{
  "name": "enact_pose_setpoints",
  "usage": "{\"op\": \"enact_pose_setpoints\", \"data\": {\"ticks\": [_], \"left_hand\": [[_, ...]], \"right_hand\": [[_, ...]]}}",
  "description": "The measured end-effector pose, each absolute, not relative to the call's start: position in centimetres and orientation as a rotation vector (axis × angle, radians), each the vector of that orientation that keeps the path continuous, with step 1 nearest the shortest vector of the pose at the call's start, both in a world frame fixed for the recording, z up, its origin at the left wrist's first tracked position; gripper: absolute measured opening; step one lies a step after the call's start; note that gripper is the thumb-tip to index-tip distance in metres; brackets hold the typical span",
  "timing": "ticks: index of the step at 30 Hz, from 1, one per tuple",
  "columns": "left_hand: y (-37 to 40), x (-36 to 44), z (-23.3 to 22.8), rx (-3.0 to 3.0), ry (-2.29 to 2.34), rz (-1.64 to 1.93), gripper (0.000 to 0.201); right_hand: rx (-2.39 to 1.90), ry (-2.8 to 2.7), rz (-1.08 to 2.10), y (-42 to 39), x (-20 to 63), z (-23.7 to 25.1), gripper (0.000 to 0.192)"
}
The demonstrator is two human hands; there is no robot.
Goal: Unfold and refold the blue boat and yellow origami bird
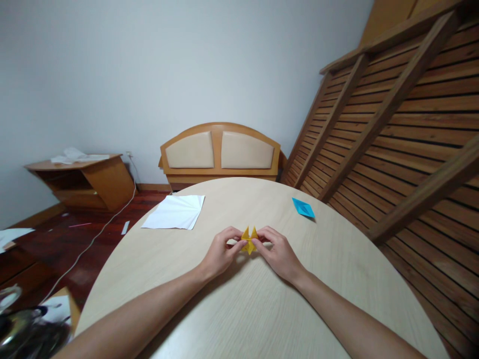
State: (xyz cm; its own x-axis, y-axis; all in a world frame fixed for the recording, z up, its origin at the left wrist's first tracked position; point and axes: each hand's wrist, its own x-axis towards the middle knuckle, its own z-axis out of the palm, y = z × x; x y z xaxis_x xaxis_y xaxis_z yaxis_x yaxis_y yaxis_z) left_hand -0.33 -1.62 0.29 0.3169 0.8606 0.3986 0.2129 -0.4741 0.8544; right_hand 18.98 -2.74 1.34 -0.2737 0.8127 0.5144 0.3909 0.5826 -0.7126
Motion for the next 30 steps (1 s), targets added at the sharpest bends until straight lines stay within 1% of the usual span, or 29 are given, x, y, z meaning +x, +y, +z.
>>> {"op": "enact_pose_setpoints", "data": {"ticks": [6,11,16,21,30], "left_hand": [[-1.36,-0.25,-0.21,1.841,0.976,1.167,0.021],[-1.41,-0.13,-0.22,1.782,0.962,1.112,0.026],[-1.31,-0.24,-0.13,1.862,0.978,1.144,0.024],[-1.12,-0.29,-0.25,1.831,0.976,1.163,0.023],[-1.11,-0.23,-0.2,1.823,0.971,1.13,0.023]], "right_hand": [[-0.978,-1.907,0.555,-2.74,18.95,1.2,0.012],[-1.01,-1.926,0.533,-2.57,18.96,1.01,0.019],[-1.029,-1.938,0.535,-2.51,18.96,0.74,0.021],[-0.994,-1.909,0.605,-2.75,18.87,0.82,0.013],[-0.992,-1.879,0.621,-2.71,18.82,1.12,0.013]]}}
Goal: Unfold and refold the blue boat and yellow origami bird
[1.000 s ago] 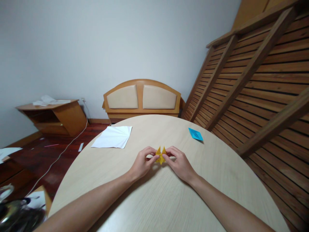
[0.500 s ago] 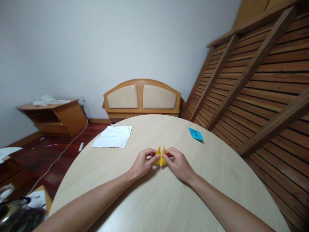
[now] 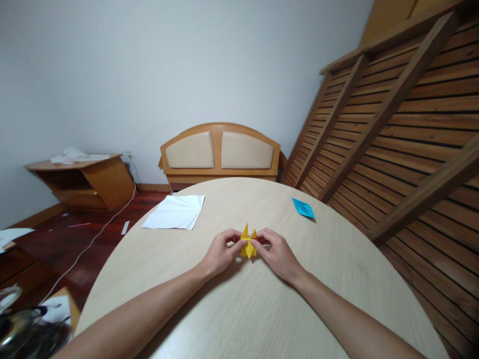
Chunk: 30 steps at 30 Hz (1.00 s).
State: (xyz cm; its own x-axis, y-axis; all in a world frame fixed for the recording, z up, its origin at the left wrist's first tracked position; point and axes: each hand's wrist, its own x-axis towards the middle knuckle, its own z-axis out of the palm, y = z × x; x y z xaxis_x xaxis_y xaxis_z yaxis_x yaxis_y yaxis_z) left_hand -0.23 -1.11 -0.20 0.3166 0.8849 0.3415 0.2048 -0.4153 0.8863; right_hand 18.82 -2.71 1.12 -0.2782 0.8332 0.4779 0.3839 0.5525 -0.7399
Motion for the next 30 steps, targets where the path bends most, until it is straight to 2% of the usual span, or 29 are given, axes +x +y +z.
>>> {"op": "enact_pose_setpoints", "data": {"ticks": [9,23,30], "left_hand": [[-1.18,-0.38,-0.2,1.894,0.926,1.222,0.019],[-1.31,-0.04,-0.53,1.737,1.016,1.062,0.029],[-1.78,0.01,-0.01,1.872,0.997,0.953,0.025]], "right_hand": [[-0.993,-1.884,0.623,-2.55,18.97,0.72,0.015],[-1.023,-1.891,0.667,-2.85,18.57,1.23,0.017],[-1.014,-1.967,0.678,-3.11,18.54,1.12,0.016]]}}
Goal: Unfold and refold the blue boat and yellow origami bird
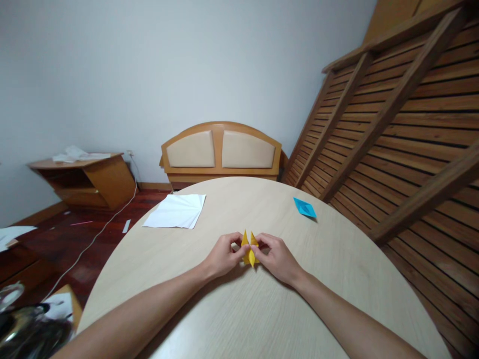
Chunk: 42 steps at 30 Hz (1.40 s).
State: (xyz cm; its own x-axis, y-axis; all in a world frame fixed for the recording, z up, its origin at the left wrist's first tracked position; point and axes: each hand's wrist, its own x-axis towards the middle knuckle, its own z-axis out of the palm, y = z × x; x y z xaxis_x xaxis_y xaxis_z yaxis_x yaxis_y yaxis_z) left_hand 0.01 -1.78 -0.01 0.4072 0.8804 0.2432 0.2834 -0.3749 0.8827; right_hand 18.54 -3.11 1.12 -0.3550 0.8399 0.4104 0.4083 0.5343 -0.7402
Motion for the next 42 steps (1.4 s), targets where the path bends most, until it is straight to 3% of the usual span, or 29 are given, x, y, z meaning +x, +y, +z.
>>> {"op": "enact_pose_setpoints", "data": {"ticks": [13,42], "left_hand": [[-0.7,-0.2,-0.2,1.635,1.057,1.006,0.033],[-0.9,-0.5,-0.1,1.772,1.012,1.074,0.019]], "right_hand": [[-1.008,-1.711,1.082,-2.2,19.0,1.2,0.024],[-1.055,-1.702,0.781,-1.5,19.5,0.4,0.024]]}}
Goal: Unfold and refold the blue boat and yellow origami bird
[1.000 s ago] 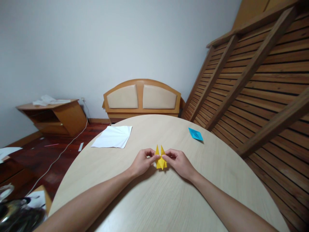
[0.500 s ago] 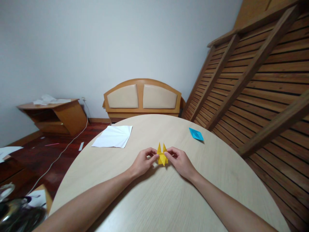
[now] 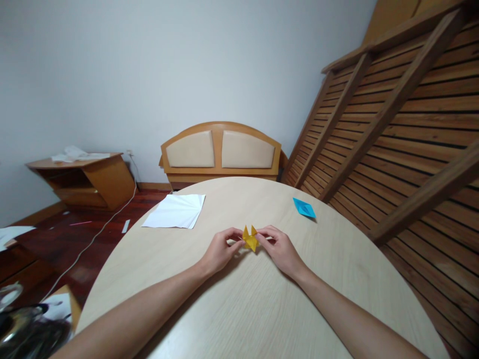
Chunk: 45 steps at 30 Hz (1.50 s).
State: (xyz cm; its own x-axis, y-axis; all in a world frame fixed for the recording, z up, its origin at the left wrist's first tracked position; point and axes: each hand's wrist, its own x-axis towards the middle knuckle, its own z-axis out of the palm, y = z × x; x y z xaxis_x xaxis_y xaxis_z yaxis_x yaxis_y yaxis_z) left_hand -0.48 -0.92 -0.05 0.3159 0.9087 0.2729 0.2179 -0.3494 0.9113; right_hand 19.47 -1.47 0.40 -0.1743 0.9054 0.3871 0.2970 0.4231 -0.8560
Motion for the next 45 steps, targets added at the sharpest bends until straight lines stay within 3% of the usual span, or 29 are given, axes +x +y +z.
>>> {"op": "enact_pose_setpoints", "data": {"ticks": [9,15,35,45], "left_hand": [[-0.9,-0.6,0.0,1.718,1.029,1.131,0.024],[-0.5,-0.6,-0.4,1.655,1.045,1.176,0.016],[-0.6,-0.3,-0.8,1.654,1.012,1.121,0.014],[-0.8,-0.3,-0.6,1.677,0.993,1.066,0.021]], "right_hand": [[-1.065,-1.705,0.832,-1.4,19.4,0.0,0.028],[-1.024,-1.771,0.808,-1.4,19.4,-0.3,0.026],[-1.05,-1.746,0.889,-1.8,19.0,-0.5,0.033],[-1.05,-1.755,0.905,-1.6,19.1,-0.7,0.027]]}}
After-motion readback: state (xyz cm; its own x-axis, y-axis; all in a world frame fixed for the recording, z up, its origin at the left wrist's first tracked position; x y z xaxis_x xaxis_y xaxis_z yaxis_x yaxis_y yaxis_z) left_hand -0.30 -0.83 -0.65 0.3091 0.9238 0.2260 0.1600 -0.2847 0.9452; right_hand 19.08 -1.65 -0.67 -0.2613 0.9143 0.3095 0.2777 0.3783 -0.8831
